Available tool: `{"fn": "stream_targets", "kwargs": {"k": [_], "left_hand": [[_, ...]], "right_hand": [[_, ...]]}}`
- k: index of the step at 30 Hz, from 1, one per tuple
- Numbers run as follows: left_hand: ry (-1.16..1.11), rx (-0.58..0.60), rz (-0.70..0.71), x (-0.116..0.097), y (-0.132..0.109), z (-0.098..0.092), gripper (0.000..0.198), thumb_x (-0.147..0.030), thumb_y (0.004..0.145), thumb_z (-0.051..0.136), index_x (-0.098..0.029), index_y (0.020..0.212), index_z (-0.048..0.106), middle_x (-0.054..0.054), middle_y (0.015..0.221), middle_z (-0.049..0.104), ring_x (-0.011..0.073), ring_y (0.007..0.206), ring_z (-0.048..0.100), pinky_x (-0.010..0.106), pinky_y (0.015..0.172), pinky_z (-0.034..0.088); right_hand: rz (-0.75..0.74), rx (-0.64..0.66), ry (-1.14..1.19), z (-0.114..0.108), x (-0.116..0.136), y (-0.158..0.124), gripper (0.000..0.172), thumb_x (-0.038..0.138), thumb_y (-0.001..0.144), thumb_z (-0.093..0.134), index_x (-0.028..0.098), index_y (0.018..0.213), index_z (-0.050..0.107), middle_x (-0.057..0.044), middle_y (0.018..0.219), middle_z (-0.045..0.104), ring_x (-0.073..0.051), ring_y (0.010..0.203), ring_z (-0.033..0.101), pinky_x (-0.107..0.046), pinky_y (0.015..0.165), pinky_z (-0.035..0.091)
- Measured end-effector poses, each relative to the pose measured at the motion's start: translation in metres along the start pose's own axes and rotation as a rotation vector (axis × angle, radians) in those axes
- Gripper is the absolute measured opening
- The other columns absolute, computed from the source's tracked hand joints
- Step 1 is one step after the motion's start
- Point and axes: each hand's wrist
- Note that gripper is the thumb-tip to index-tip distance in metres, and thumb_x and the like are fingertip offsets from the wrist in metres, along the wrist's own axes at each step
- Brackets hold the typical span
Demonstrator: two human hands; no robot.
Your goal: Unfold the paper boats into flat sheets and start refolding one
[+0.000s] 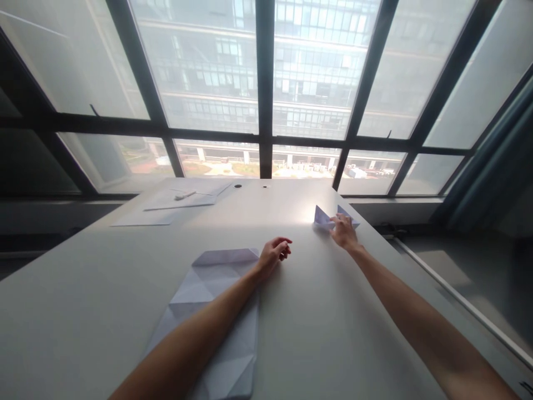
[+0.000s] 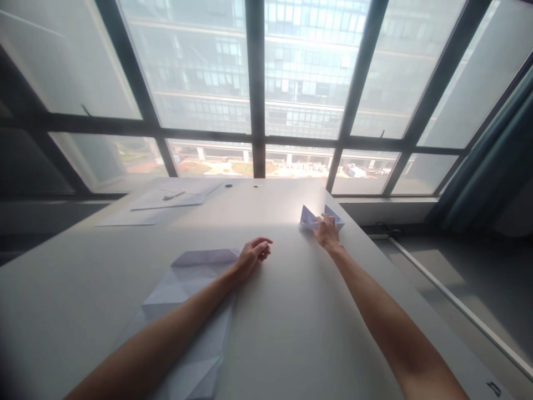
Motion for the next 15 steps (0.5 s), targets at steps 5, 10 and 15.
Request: {"fn": "stream_targets", "kwargs": {"k": [5, 10, 15], "left_hand": [[-0.027, -0.064, 0.022, 0.002, 0.001, 0.002, 0.035, -0.043, 0.074, 0.072, -0.016, 0.096, 0.068, 0.002, 0.079, 0.061, 0.0110, 0.062, 0.054, 0.022, 0.055, 0.040], [0.010, -0.102, 0.046, 0.001, -0.001, 0.006, 0.051, -0.050, 0.076, 0.075, -0.018, 0.111, 0.057, -0.004, 0.074, 0.051, 0.0089, 0.056, 0.048, 0.020, 0.049, 0.038], [0.149, -0.209, 0.083, 0.003, -0.002, 0.003, 0.032, -0.033, 0.078, 0.068, -0.019, 0.104, 0.056, -0.005, 0.068, 0.048, 0.0113, 0.056, 0.048, 0.021, 0.049, 0.038]], "right_hand": [[-0.019, -0.057, 0.029, 0.002, 0.010, -0.024, 0.016, 0.015, 0.089, 0.055, 0.014, 0.098, 0.068, -0.014, 0.113, 0.066, -0.027, 0.109, 0.056, -0.037, 0.091, 0.046], [-0.319, -0.101, 0.285, -0.001, 0.071, -0.098, 0.011, 0.017, 0.090, 0.055, 0.021, 0.087, 0.065, -0.008, 0.102, 0.068, -0.024, 0.100, 0.058, -0.034, 0.082, 0.050], [-0.436, 0.000, 0.410, -0.014, 0.101, -0.148, 0.010, 0.017, 0.089, 0.060, 0.022, 0.083, 0.066, -0.006, 0.098, 0.069, -0.024, 0.097, 0.059, -0.034, 0.081, 0.049]]}}
Point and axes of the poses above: each hand's wrist, its own y-axis towards the middle knuckle, its own z-axis out of the palm, x = y × z
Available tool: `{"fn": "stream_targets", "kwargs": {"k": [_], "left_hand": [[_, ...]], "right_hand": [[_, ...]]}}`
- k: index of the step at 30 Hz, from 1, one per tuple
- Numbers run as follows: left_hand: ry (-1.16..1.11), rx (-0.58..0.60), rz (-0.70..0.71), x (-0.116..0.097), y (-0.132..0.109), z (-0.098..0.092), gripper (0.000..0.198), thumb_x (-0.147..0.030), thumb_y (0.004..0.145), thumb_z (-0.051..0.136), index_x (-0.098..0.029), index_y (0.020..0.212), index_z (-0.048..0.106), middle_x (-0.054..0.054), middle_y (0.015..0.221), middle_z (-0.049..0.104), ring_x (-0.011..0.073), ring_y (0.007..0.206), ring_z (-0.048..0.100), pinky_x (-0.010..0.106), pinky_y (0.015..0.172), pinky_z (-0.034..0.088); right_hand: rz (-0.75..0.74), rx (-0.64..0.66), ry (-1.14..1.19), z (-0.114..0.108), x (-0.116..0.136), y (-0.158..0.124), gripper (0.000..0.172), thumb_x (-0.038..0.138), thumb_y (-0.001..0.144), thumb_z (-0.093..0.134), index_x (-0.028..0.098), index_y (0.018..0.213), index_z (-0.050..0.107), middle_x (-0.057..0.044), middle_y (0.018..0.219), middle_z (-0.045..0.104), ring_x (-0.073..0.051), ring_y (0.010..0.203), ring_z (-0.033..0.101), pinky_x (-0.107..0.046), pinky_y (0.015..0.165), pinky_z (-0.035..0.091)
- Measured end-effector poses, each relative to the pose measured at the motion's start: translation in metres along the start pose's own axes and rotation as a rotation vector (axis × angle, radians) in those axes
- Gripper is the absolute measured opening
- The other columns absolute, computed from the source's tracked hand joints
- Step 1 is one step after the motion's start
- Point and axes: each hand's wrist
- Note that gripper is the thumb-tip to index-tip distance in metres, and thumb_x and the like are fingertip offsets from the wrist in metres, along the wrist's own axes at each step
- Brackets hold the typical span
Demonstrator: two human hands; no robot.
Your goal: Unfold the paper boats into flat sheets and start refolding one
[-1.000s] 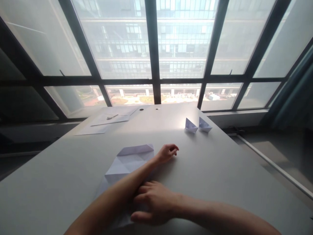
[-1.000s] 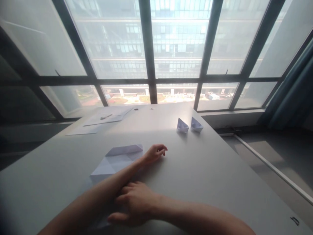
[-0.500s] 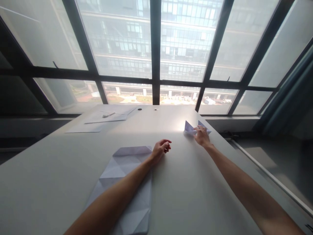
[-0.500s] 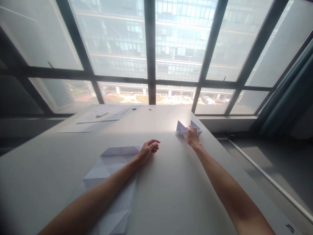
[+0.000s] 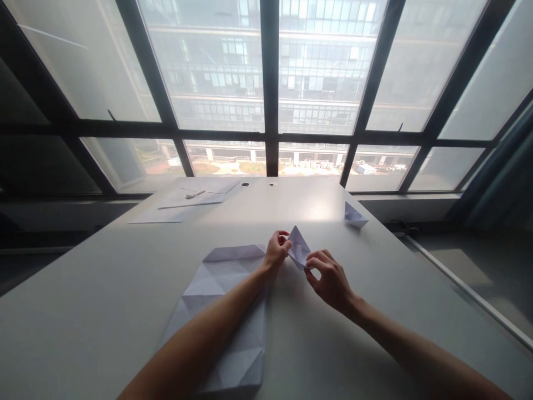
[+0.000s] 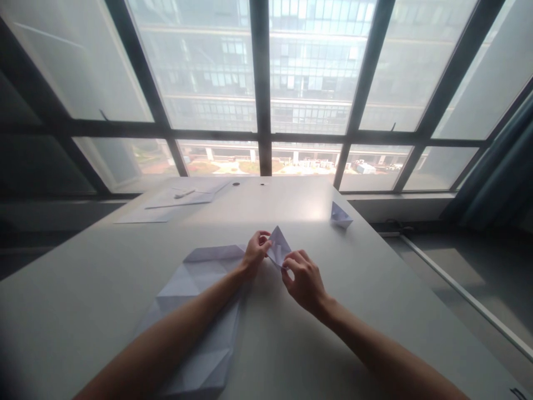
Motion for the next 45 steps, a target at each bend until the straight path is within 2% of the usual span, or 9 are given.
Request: {"fn": "stream_targets", "kwargs": {"k": [4, 8, 14, 21, 25, 32, 39, 42, 45], "left_hand": [[0.064, 0.053, 0.073, 0.001, -0.001, 0.001, 0.025, -0.022, 0.075, 0.064, -0.017, 0.098, 0.059, -0.007, 0.062, 0.044, 0.0105, 0.054, 0.042, 0.021, 0.050, 0.033], [0.109, 0.238, 0.229, -0.002, -0.012, 0.011, 0.022, -0.017, 0.075, 0.060, -0.018, 0.097, 0.054, -0.009, 0.063, 0.040, 0.0095, 0.057, 0.040, 0.019, 0.053, 0.031], [0.082, 0.401, 0.241, -0.004, -0.030, 0.023, 0.020, -0.019, 0.081, 0.059, -0.020, 0.096, 0.047, -0.007, 0.070, 0.043, 0.0091, 0.060, 0.042, 0.018, 0.055, 0.035], [0.013, 0.348, 0.197, -0.002, -0.023, 0.019, 0.026, -0.030, 0.085, 0.065, -0.018, 0.106, 0.055, -0.005, 0.072, 0.047, 0.0109, 0.063, 0.047, 0.020, 0.056, 0.037], [0.020, 0.276, 0.159, -0.001, -0.016, 0.016, 0.029, -0.043, 0.087, 0.067, -0.014, 0.087, 0.064, 0.002, 0.076, 0.061, 0.0150, 0.070, 0.057, 0.024, 0.062, 0.043], [-0.088, 0.170, 0.006, -0.007, -0.014, 0.013, 0.041, -0.055, 0.086, 0.065, -0.014, 0.090, 0.063, 0.006, 0.080, 0.067, 0.0214, 0.078, 0.068, 0.032, 0.067, 0.056], [0.066, 0.289, 0.133, 0.000, -0.013, 0.015, 0.064, -0.052, 0.073, 0.082, -0.018, 0.123, 0.061, 0.016, 0.124, 0.064, 0.0267, 0.103, 0.067, 0.035, 0.079, 0.058], [0.087, 0.372, 0.124, 0.003, -0.014, 0.016, 0.051, -0.051, 0.076, 0.079, -0.016, 0.111, 0.069, 0.013, 0.104, 0.072, 0.0252, 0.093, 0.069, 0.032, 0.076, 0.056], [0.101, 0.320, 0.117, 0.003, -0.013, 0.016, 0.041, -0.054, 0.079, 0.075, -0.014, 0.081, 0.071, 0.006, 0.076, 0.069, 0.0194, 0.072, 0.065, 0.026, 0.062, 0.049]], "right_hand": [[0.046, -0.048, 0.138, -0.010, 0.002, 0.001, 0.020, 0.034, 0.092, 0.063, 0.021, 0.078, 0.069, -0.005, 0.091, 0.072, -0.023, 0.089, 0.062, -0.036, 0.083, 0.047], [0.278, -0.151, 0.340, -0.011, -0.014, 0.012, 0.031, 0.043, 0.094, 0.059, 0.018, 0.082, 0.074, -0.004, 0.073, 0.072, -0.018, 0.061, 0.059, -0.030, 0.061, 0.045], [0.434, -0.135, 0.485, 0.001, -0.038, 0.017, 0.025, 0.039, 0.086, 0.065, 0.017, 0.082, 0.076, -0.005, 0.072, 0.072, -0.019, 0.062, 0.061, -0.028, 0.056, 0.043], [0.636, -0.296, 0.927, -0.011, -0.052, 0.025, 0.013, 0.031, 0.075, 0.063, 0.020, 0.069, 0.058, 0.004, 0.057, 0.052, -0.012, 0.053, 0.046, -0.023, 0.050, 0.035], [0.727, -0.328, 1.220, -0.019, -0.076, 0.028, 0.015, 0.032, 0.070, 0.061, 0.022, 0.067, 0.051, 0.003, 0.061, 0.051, -0.013, 0.057, 0.047, -0.024, 0.053, 0.039], [0.832, -0.328, 1.130, -0.014, -0.103, 0.023, 0.034, 0.049, 0.075, 0.058, 0.025, 0.061, 0.037, 0.002, 0.053, 0.046, -0.017, 0.051, 0.044, -0.030, 0.050, 0.039], [0.808, -0.329, 1.057, -0.007, -0.089, 0.021, 0.023, 0.037, 0.073, 0.059, 0.024, 0.065, 0.041, 0.007, 0.054, 0.038, -0.011, 0.047, 0.034, -0.025, 0.045, 0.029], [0.775, -0.195, 1.049, -0.006, -0.082, 0.019, 0.020, 0.037, 0.072, 0.061, 0.022, 0.069, 0.048, 0.007, 0.057, 0.041, -0.010, 0.049, 0.037, -0.023, 0.045, 0.029], [0.732, -0.096, 1.002, -0.004, -0.081, 0.016, 0.025, 0.043, 0.074, 0.064, 0.021, 0.073, 0.052, 0.006, 0.059, 0.045, -0.010, 0.051, 0.039, -0.022, 0.046, 0.030]]}}
Point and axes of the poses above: each hand's wrist, its own y-axis towards the middle knuckle, its own z-axis out of the palm, x = y × z
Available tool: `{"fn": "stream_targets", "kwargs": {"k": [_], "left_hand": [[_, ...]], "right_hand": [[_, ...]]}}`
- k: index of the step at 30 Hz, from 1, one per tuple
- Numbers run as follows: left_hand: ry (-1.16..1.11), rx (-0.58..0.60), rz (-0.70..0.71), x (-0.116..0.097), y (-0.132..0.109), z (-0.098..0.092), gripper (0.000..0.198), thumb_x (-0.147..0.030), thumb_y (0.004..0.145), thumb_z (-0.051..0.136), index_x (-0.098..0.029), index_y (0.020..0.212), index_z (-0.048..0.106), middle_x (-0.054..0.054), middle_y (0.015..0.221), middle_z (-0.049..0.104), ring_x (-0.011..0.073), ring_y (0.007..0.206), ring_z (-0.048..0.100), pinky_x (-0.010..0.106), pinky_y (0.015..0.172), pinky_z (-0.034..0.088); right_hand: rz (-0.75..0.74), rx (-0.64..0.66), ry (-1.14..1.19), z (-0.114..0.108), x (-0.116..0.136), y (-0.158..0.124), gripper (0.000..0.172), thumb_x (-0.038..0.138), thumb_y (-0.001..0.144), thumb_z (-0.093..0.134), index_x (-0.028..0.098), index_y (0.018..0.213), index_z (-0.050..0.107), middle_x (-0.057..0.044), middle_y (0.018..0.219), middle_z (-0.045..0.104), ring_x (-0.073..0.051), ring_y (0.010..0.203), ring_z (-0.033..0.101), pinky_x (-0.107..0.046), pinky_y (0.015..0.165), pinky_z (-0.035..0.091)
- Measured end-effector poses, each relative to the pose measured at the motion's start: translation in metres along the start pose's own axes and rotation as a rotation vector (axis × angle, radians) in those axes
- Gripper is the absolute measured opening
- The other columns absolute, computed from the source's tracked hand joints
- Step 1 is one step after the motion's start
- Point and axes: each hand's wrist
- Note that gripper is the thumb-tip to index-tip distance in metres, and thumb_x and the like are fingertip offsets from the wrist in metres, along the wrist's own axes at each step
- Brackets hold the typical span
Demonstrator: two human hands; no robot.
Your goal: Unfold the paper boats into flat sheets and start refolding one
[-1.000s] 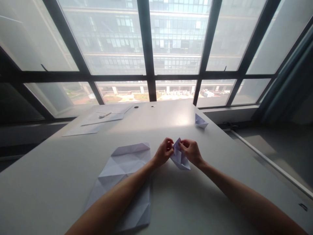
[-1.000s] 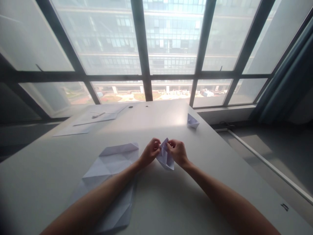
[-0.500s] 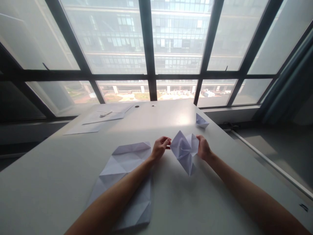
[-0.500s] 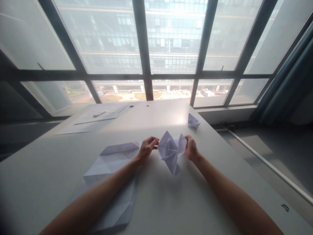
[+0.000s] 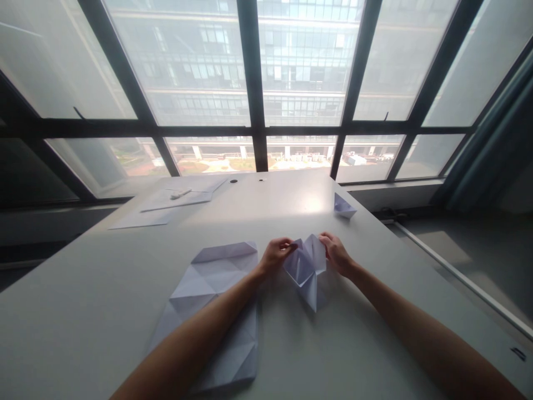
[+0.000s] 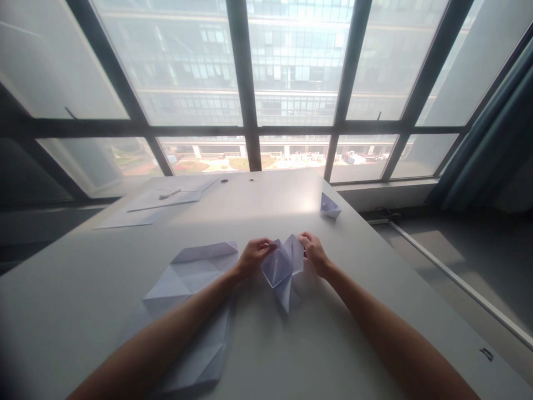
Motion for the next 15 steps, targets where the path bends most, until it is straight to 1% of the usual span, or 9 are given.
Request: {"fn": "stream_targets", "kwargs": {"k": [2, 4, 5, 9, 11, 12, 13, 15], "left_hand": [[-0.009, -0.116, -0.007, 0.000, 0.001, -0.002, 0.043, -0.055, 0.080, 0.073, -0.014, 0.070, 0.065, 0.002, 0.066, 0.062, 0.0148, 0.062, 0.059, 0.022, 0.054, 0.043], [-0.072, -0.237, -0.020, 0.001, 0.002, -0.005, 0.043, -0.056, 0.081, 0.072, -0.016, 0.069, 0.059, -0.001, 0.063, 0.058, 0.0124, 0.057, 0.055, 0.021, 0.051, 0.040], [-0.120, -0.275, -0.035, 0.002, 0.002, -0.006, 0.043, -0.056, 0.080, 0.072, -0.016, 0.071, 0.058, -0.001, 0.064, 0.059, 0.0122, 0.057, 0.055, 0.021, 0.051, 0.041], [-0.280, -0.310, -0.115, 0.004, 0.004, -0.010, 0.041, -0.056, 0.079, 0.073, -0.017, 0.085, 0.060, 0.000, 0.070, 0.063, 0.0136, 0.058, 0.058, 0.021, 0.051, 0.044], [-0.298, -0.335, -0.120, 0.006, 0.005, -0.011, 0.042, -0.056, 0.078, 0.073, -0.016, 0.089, 0.062, 0.001, 0.072, 0.064, 0.0140, 0.059, 0.059, 0.022, 0.052, 0.045], [-0.303, -0.348, -0.119, 0.006, 0.005, -0.011, 0.043, -0.056, 0.077, 0.073, -0.016, 0.090, 0.062, 0.001, 0.073, 0.065, 0.0144, 0.060, 0.060, 0.022, 0.053, 0.045], [-0.307, -0.361, -0.119, 0.006, 0.005, -0.011, 0.044, -0.057, 0.077, 0.073, -0.016, 0.091, 0.062, 0.001, 0.073, 0.065, 0.0147, 0.060, 0.060, 0.022, 0.053, 0.046], [-0.316, -0.383, -0.119, 0.007, 0.006, -0.012, 0.045, -0.058, 0.078, 0.072, -0.017, 0.092, 0.061, 0.001, 0.074, 0.065, 0.0150, 0.060, 0.060, 0.023, 0.054, 0.046]], "right_hand": [[-0.019, -0.016, -0.071, -0.001, -0.003, 0.000, 0.031, 0.049, 0.075, 0.065, 0.021, 0.077, 0.054, 0.006, 0.060, 0.048, -0.011, 0.051, 0.041, -0.023, 0.046, 0.032], [-0.033, -0.062, -0.122, -0.002, -0.006, 0.002, 0.034, 0.053, 0.076, 0.064, 0.021, 0.080, 0.054, 0.006, 0.060, 0.049, -0.012, 0.051, 0.043, -0.024, 0.047, 0.034], [-0.037, -0.086, -0.135, -0.003, -0.007, 0.003, 0.035, 0.054, 0.076, 0.064, 0.021, 0.081, 0.054, 0.006, 0.059, 0.050, -0.012, 0.050, 0.044, -0.025, 0.047, 0.035], [-0.063, -0.207, -0.157, -0.003, -0.010, 0.005, 0.033, 0.053, 0.078, 0.064, 0.022, 0.082, 0.055, 0.006, 0.056, 0.047, -0.013, 0.047, 0.043, -0.024, 0.043, 0.034], [-0.053, -0.248, -0.137, -0.002, -0.008, 0.004, 0.033, 0.053, 0.079, 0.064, 0.021, 0.087, 0.057, 0.004, 0.059, 0.051, -0.013, 0.047, 0.046, -0.024, 0.042, 0.036], [-0.036, -0.239, -0.106, -0.001, -0.006, 0.002, 0.034, 0.054, 0.081, 0.064, 0.022, 0.091, 0.058, 0.003, 0.062, 0.055, -0.014, 0.049, 0.050, -0.025, 0.044, 0.039], [-0.016, -0.201, -0.065, 0.000, -0.004, -0.001, 0.037, 0.054, 0.081, 0.065, 0.022, 0.098, 0.059, 0.001, 0.068, 0.061, -0.015, 0.053, 0.055, -0.026, 0.046, 0.043], [0.012, -0.072, 0.010, 0.004, 0.000, -0.006, 0.045, 0.052, 0.080, 0.070, 0.022, 0.111, 0.058, -0.003, 0.082, 0.069, -0.019, 0.064, 0.065, -0.029, 0.055, 0.052]]}}
Point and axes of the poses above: each hand's wrist, its own y-axis towards the middle knuckle, its own z-axis out of the palm, x = y × z
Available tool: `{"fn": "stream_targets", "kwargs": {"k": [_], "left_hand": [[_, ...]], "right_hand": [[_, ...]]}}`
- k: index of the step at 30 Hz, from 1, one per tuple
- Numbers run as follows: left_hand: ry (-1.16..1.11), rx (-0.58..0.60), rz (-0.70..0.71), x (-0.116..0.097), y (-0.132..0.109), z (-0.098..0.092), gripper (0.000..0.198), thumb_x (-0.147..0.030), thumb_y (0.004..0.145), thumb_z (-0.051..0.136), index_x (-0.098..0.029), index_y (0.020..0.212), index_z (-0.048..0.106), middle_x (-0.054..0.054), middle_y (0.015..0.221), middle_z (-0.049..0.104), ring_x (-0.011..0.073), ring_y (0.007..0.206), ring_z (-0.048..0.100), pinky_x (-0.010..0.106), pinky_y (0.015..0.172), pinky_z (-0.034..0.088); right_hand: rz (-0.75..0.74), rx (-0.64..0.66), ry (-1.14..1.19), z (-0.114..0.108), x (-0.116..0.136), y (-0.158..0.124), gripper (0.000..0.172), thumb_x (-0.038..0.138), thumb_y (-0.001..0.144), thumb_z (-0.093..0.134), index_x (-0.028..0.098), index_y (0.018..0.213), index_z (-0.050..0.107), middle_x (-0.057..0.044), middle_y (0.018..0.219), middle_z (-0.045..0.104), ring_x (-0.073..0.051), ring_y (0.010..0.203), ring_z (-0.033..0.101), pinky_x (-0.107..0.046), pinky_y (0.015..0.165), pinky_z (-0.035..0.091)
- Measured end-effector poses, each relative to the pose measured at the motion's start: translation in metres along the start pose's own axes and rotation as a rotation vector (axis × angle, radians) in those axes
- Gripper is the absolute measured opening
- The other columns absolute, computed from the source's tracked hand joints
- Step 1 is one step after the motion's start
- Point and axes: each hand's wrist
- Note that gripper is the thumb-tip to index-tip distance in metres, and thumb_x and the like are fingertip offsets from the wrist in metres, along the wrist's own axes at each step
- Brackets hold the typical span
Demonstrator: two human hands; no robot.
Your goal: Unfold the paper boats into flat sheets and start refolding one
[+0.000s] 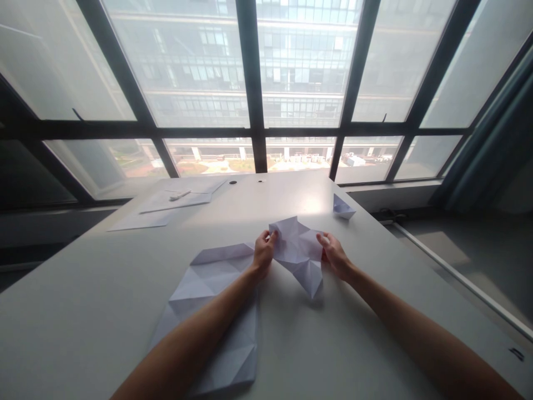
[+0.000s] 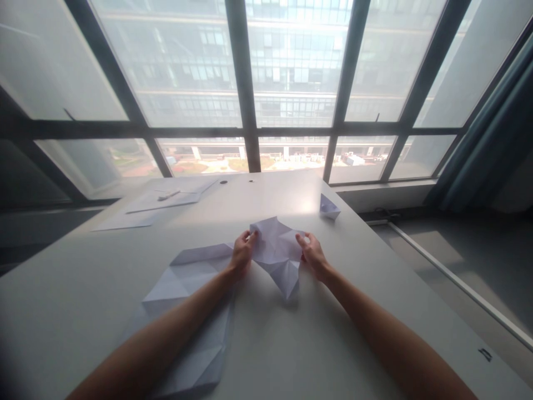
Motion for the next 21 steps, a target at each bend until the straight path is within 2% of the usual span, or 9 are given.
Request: {"fn": "stream_targets", "kwargs": {"k": [2, 3, 5, 7, 11, 13, 15, 17, 21], "left_hand": [[-0.003, -0.032, 0.012, 0.001, 0.001, -0.001, 0.044, -0.058, 0.080, 0.070, -0.017, 0.093, 0.059, 0.001, 0.075, 0.065, 0.0147, 0.060, 0.060, 0.023, 0.054, 0.046], [0.007, -0.050, 0.023, 0.002, 0.001, -0.001, 0.043, -0.057, 0.082, 0.068, -0.017, 0.093, 0.059, 0.002, 0.078, 0.065, 0.0147, 0.062, 0.060, 0.022, 0.055, 0.046], [0.042, -0.081, 0.043, 0.003, 0.002, -0.001, 0.040, -0.054, 0.085, 0.066, -0.017, 0.097, 0.058, 0.003, 0.084, 0.066, 0.0148, 0.067, 0.061, 0.022, 0.058, 0.047], [0.083, -0.070, 0.016, 0.003, 0.001, -0.001, 0.040, -0.051, 0.087, 0.064, -0.018, 0.109, 0.057, 0.004, 0.089, 0.067, 0.0152, 0.068, 0.063, 0.023, 0.059, 0.049], [0.155, 0.072, -0.132, 0.000, -0.003, 0.003, 0.071, -0.045, 0.085, 0.071, -0.021, 0.142, 0.037, 0.004, 0.088, 0.067, 0.0158, 0.065, 0.066, 0.026, 0.061, 0.053], [0.187, 0.119, -0.142, -0.002, -0.004, 0.003, 0.089, -0.039, 0.079, 0.079, -0.022, 0.150, 0.028, 0.004, 0.088, 0.066, 0.0161, 0.065, 0.067, 0.027, 0.062, 0.054], [0.200, 0.151, -0.130, -0.004, -0.005, 0.001, 0.098, -0.031, 0.070, 0.086, -0.024, 0.151, 0.032, 0.005, 0.092, 0.066, 0.0163, 0.068, 0.067, 0.025, 0.061, 0.053], [0.170, 0.182, -0.124, -0.005, -0.004, -0.002, 0.094, -0.026, 0.065, 0.088, -0.024, 0.147, 0.043, 0.007, 0.098, 0.067, 0.0165, 0.073, 0.068, 0.024, 0.062, 0.053], [0.004, 0.238, -0.122, -0.007, -0.002, -0.006, 0.084, -0.025, 0.066, 0.085, -0.023, 0.143, 0.051, 0.009, 0.107, 0.067, 0.0158, 0.081, 0.067, 0.023, 0.066, 0.052]], "right_hand": [[-0.010, 0.093, 0.016, 0.003, 0.003, -0.005, 0.057, 0.044, 0.074, 0.079, 0.021, 0.120, 0.056, -0.007, 0.090, 0.073, -0.023, 0.072, 0.070, -0.032, 0.061, 0.056], [-0.028, 0.093, 0.007, 0.004, 0.003, -0.006, 0.062, 0.041, 0.071, 0.082, 0.020, 0.122, 0.055, -0.007, 0.090, 0.074, -0.024, 0.074, 0.071, -0.033, 0.063, 0.056], [-0.079, 0.002, -0.017, 0.005, 0.002, -0.006, 0.069, 0.038, 0.068, 0.083, 0.017, 0.127, 0.053, -0.007, 0.086, 0.075, -0.024, 0.072, 0.071, -0.033, 0.062, 0.056], [-0.151, -0.121, -0.033, 0.003, -0.001, -0.003, 0.076, 0.040, 0.069, 0.082, 0.016, 0.133, 0.049, -0.007, 0.084, 0.075, -0.025, 0.072, 0.071, -0.033, 0.061, 0.056], [-0.274, -0.231, -0.067, -0.005, -0.005, 0.006, 0.083, 0.046, 0.072, 0.080, 0.016, 0.140, 0.044, -0.008, 0.087, 0.076, -0.025, 0.075, 0.072, -0.033, 0.063, 0.057], [-0.295, -0.249, -0.070, -0.009, -0.006, 0.009, 0.082, 0.047, 0.072, 0.080, 0.016, 0.139, 0.044, -0.009, 0.088, 0.076, -0.025, 0.076, 0.072, -0.034, 0.064, 0.058], [-0.299, -0.263, -0.065, -0.012, -0.007, 0.012, 0.082, 0.047, 0.071, 0.080, 0.016, 0.138, 0.045, -0.009, 0.089, 0.076, -0.025, 0.076, 0.072, -0.034, 0.065, 0.058], [-0.280, -0.279, -0.062, -0.016, -0.008, 0.016, 0.082, 0.046, 0.069, 0.080, 0.016, 0.138, 0.046, -0.009, 0.088, 0.075, -0.025, 0.075, 0.072, -0.032, 0.063, 0.057], [-0.199, -0.334, -0.063, -0.029, -0.009, 0.027, 0.083, 0.041, 0.066, 0.080, 0.014, 0.137, 0.048, -0.009, 0.086, 0.075, -0.023, 0.069, 0.070, -0.029, 0.058, 0.055]]}}
Point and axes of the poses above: each hand's wrist, its own y-axis towards the middle knuckle, its own z-axis out of the palm, x = y × z
